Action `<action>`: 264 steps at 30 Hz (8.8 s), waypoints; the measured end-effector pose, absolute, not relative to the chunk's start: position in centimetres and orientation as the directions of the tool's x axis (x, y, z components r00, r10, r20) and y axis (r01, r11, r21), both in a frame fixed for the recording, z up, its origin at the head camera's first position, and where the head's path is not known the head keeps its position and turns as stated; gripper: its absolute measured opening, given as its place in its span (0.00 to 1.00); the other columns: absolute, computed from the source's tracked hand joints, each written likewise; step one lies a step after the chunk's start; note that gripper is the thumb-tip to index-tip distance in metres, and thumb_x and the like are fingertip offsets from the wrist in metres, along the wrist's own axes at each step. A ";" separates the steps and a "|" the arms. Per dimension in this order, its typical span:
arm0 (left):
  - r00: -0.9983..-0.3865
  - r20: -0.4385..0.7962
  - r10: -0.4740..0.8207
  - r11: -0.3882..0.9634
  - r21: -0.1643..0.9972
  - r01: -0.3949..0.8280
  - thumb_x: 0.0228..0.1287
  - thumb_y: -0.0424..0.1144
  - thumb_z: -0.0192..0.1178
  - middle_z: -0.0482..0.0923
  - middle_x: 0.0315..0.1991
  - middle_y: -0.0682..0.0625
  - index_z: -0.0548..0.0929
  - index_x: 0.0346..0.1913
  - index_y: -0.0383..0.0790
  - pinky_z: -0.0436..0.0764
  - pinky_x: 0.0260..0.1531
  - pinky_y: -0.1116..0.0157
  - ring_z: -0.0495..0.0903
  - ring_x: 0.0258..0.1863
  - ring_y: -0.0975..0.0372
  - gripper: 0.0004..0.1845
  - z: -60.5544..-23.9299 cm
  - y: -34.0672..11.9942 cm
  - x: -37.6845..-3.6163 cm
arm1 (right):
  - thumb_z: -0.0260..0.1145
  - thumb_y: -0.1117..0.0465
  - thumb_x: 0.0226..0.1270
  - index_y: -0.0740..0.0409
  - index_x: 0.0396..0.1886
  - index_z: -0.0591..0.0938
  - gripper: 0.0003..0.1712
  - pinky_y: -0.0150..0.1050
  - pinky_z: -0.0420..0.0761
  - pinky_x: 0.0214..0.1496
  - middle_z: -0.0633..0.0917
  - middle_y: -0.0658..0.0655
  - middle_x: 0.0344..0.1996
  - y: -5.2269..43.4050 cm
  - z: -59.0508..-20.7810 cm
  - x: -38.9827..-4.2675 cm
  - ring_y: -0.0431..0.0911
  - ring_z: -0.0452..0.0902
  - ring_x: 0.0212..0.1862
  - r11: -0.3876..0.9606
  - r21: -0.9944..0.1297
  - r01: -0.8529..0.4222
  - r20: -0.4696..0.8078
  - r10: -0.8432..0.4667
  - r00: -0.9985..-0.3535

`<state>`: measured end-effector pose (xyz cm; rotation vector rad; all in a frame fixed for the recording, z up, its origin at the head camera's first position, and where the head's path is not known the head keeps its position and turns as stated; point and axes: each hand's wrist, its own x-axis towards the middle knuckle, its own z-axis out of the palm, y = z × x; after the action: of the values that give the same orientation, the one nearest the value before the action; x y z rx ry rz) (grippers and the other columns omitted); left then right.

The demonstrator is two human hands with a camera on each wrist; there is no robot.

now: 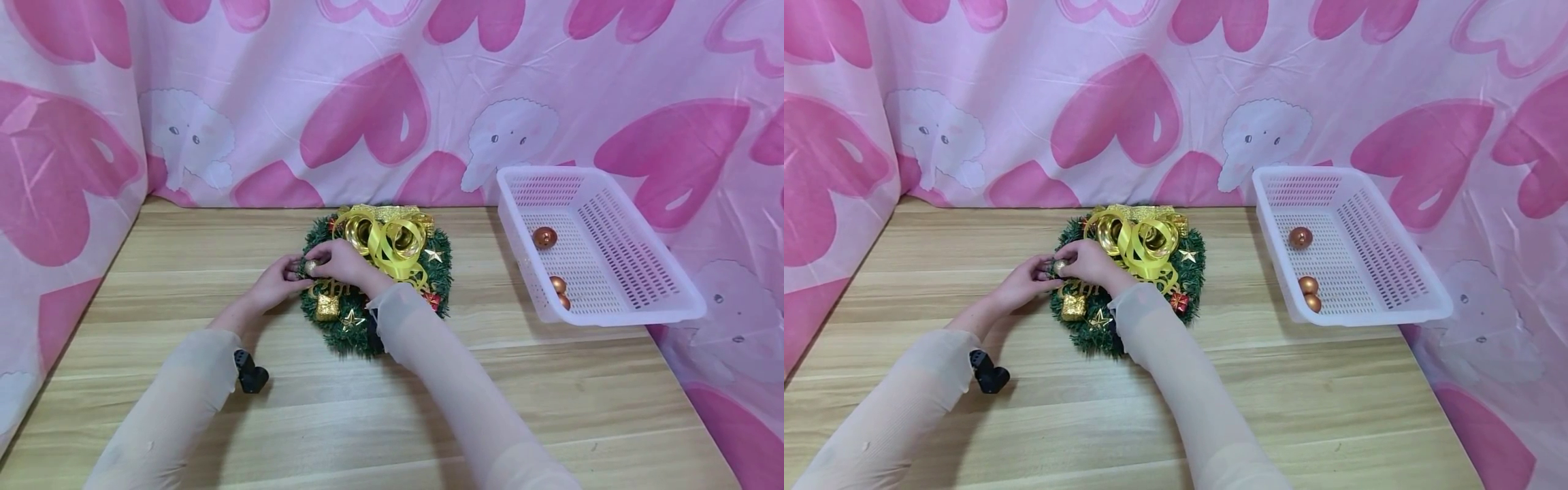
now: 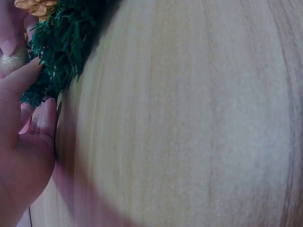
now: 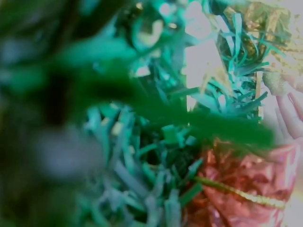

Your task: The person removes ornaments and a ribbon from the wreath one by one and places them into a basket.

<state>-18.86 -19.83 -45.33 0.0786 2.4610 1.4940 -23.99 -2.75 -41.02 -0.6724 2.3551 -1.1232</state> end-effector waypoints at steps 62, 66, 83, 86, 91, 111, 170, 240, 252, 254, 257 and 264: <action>-0.966 -0.196 0.166 0.480 0.872 -0.094 0.63 0.39 0.60 0.65 0.54 0.35 0.52 0.70 0.29 0.72 0.36 0.75 0.66 0.46 0.55 0.39 -45.3 -19.6 -18.7 | 0.66 0.61 0.61 0.61 0.55 0.78 0.22 0.43 0.81 0.50 0.82 0.59 0.46 1.9 -36.2 -24.4 0.55 0.79 0.46 0.296 -0.950 -0.103 -0.076 -0.536 -0.841; -0.966 -0.197 0.168 0.478 0.873 -0.095 0.62 0.40 0.60 0.65 0.54 0.36 0.52 0.70 0.29 0.72 0.35 0.75 0.65 0.46 0.56 0.40 -45.3 -19.6 -18.7 | 0.66 0.61 0.60 0.61 0.54 0.78 0.22 0.43 0.81 0.51 0.82 0.59 0.45 2.2 -36.0 -24.6 0.54 0.79 0.46 0.289 -0.953 -0.094 -0.078 -0.532 -0.843; -0.961 -0.220 0.169 0.479 0.870 -0.115 0.62 0.39 0.60 0.63 0.56 0.35 0.50 0.71 0.28 0.73 0.33 0.75 0.64 0.47 0.55 0.41 -45.0 -19.6 -18.8 | 0.66 0.63 0.60 0.61 0.53 0.79 0.20 0.44 0.81 0.50 0.82 0.60 0.45 4.2 -34.2 -24.9 0.43 0.79 0.37 0.234 -0.968 -0.092 -0.044 -0.518 -0.854; -0.960 -0.220 0.172 0.475 0.872 -0.115 0.62 0.39 0.60 0.62 0.58 0.34 0.50 0.71 0.28 0.74 0.41 0.70 0.65 0.49 0.53 0.41 -44.9 -19.5 -18.7 | 0.66 0.63 0.61 0.61 0.53 0.79 0.20 0.50 0.78 0.53 0.82 0.60 0.46 4.5 -34.1 -24.9 0.48 0.79 0.40 0.221 -0.971 -0.096 -0.034 -0.519 -0.854; -0.961 -0.217 0.172 0.476 0.873 -0.111 0.62 0.40 0.60 0.61 0.61 0.32 0.50 0.71 0.29 0.69 0.56 0.56 0.65 0.53 0.50 0.41 -45.3 -19.7 -18.8 | 0.66 0.63 0.61 0.61 0.53 0.79 0.20 0.51 0.77 0.56 0.81 0.60 0.47 5.0 -34.1 -24.9 0.61 0.75 0.50 0.216 -0.972 -0.096 -0.031 -0.518 -0.855; -0.960 -0.242 0.142 0.503 0.853 -0.141 0.60 0.39 0.62 0.62 0.62 0.31 0.53 0.70 0.28 0.75 0.48 0.66 0.67 0.55 0.47 0.41 -44.3 -19.1 -18.8 | 0.67 0.63 0.59 0.60 0.53 0.79 0.20 0.44 0.80 0.50 0.83 0.59 0.46 9.8 -32.4 -25.5 0.59 0.77 0.46 0.266 -0.955 -0.133 0.012 -0.415 -0.910; -0.957 -0.259 0.134 0.486 0.858 -0.164 0.60 0.37 0.61 0.59 0.64 0.29 0.51 0.70 0.28 0.70 0.60 0.51 0.64 0.58 0.43 0.41 -44.2 -19.1 -18.6 | 0.68 0.60 0.59 0.52 0.48 0.83 0.16 0.24 0.80 0.39 0.84 0.45 0.39 30.5 -29.6 -25.5 0.35 0.78 0.41 0.162 -0.984 -0.072 0.074 0.008 -0.997; -0.955 -0.259 0.143 0.467 0.869 -0.166 0.61 0.38 0.61 0.61 0.62 0.30 0.51 0.71 0.29 0.71 0.59 0.53 0.66 0.57 0.46 0.41 -44.6 -19.4 -18.7 | 0.64 0.63 0.62 0.60 0.57 0.75 0.23 0.27 0.79 0.48 0.79 0.47 0.44 21.2 -29.8 -26.0 0.39 0.76 0.46 0.241 -0.970 -0.031 -0.007 -0.156 -0.988; -0.957 -0.253 0.144 0.461 0.873 -0.162 0.61 0.38 0.61 0.61 0.62 0.31 0.51 0.71 0.30 0.73 0.57 0.56 0.66 0.57 0.46 0.41 -44.9 -19.6 -18.7 | 0.62 0.70 0.61 0.63 0.56 0.73 0.22 0.44 0.78 0.56 0.80 0.51 0.44 14.5 -31.0 -25.8 0.43 0.79 0.43 0.141 -0.987 -0.071 0.022 -0.322 -0.946; -0.956 -0.257 0.143 0.460 0.872 -0.166 0.61 0.39 0.61 0.62 0.62 0.31 0.52 0.71 0.30 0.74 0.55 0.59 0.67 0.56 0.47 0.40 -44.9 -19.6 -18.8 | 0.62 0.70 0.61 0.64 0.55 0.74 0.21 0.41 0.79 0.53 0.80 0.50 0.42 13.7 -31.1 -25.7 0.43 0.79 0.42 0.117 -0.991 -0.066 0.022 -0.342 -0.939; -0.956 -0.260 0.140 0.462 0.871 -0.169 0.61 0.39 0.62 0.63 0.62 0.32 0.52 0.71 0.31 0.75 0.51 0.65 0.67 0.55 0.49 0.41 -45.0 -19.5 -18.9 | 0.61 0.72 0.61 0.68 0.55 0.73 0.21 0.38 0.81 0.50 0.81 0.50 0.40 12.4 -31.3 -25.6 0.42 0.79 0.41 0.088 -0.995 -0.055 0.019 -0.365 -0.931; -0.959 -0.251 0.132 0.455 0.875 -0.166 0.60 0.39 0.62 0.64 0.59 0.33 0.53 0.70 0.30 0.74 0.42 0.75 0.68 0.50 0.55 0.41 -45.1 -19.6 -18.8 | 0.61 0.71 0.61 0.69 0.57 0.72 0.23 0.44 0.79 0.55 0.81 0.58 0.47 10.0 -32.4 -25.7 0.47 0.78 0.48 0.085 -0.995 -0.042 0.004 -0.407 -0.913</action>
<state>-18.82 -19.57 -45.14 -0.0289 2.4257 1.5056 -25.70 9.98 -32.37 -0.4487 2.0915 -1.9033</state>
